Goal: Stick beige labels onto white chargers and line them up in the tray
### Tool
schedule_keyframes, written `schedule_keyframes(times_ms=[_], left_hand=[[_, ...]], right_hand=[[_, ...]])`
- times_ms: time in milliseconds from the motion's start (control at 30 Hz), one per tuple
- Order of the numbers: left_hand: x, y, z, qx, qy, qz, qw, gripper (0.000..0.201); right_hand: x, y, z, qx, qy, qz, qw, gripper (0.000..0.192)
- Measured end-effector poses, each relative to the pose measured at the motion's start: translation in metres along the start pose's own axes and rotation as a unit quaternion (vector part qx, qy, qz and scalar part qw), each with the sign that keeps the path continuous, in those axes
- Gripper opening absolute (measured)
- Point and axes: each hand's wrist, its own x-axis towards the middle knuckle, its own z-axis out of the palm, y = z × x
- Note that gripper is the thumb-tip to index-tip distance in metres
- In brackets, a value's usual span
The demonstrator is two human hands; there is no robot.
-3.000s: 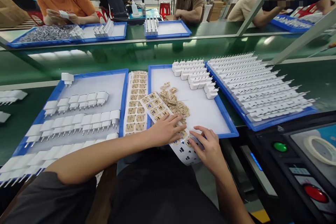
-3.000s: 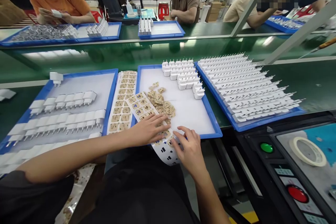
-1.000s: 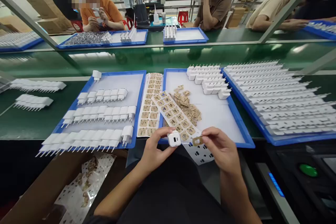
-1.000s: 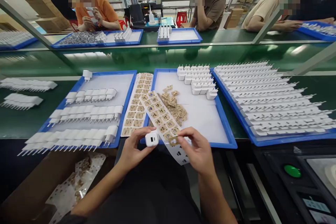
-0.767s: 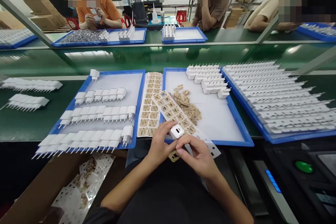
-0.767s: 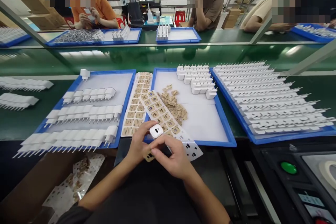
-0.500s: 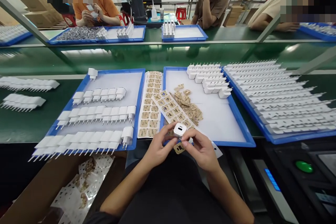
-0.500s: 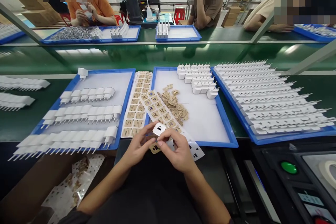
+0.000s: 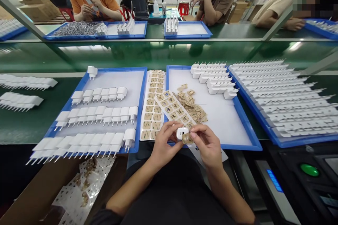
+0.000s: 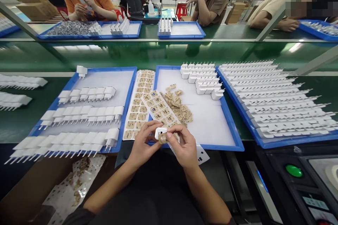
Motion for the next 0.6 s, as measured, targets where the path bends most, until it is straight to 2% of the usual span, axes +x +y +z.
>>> schedule_keyframes(times_ms=[133,267,600], left_hand=[[0.0001,-0.0016,0.0014,0.008,-0.009,0.043,0.999,0.043],[0.0005,-0.0033,0.0010,0.013,0.001,0.036,0.999,0.042],[0.0003,-0.0063,0.0005,0.013,-0.002,0.079,0.997,0.046]], right_hand=[[0.0018,0.0009,0.0009,-0.002,0.032,0.004,0.999,0.004],[0.0035,0.0013,-0.0005,-0.025,0.035,0.010,0.999,0.006],[0.0059,-0.0008,-0.0061,-0.065,-0.008,0.017,0.998,0.006]])
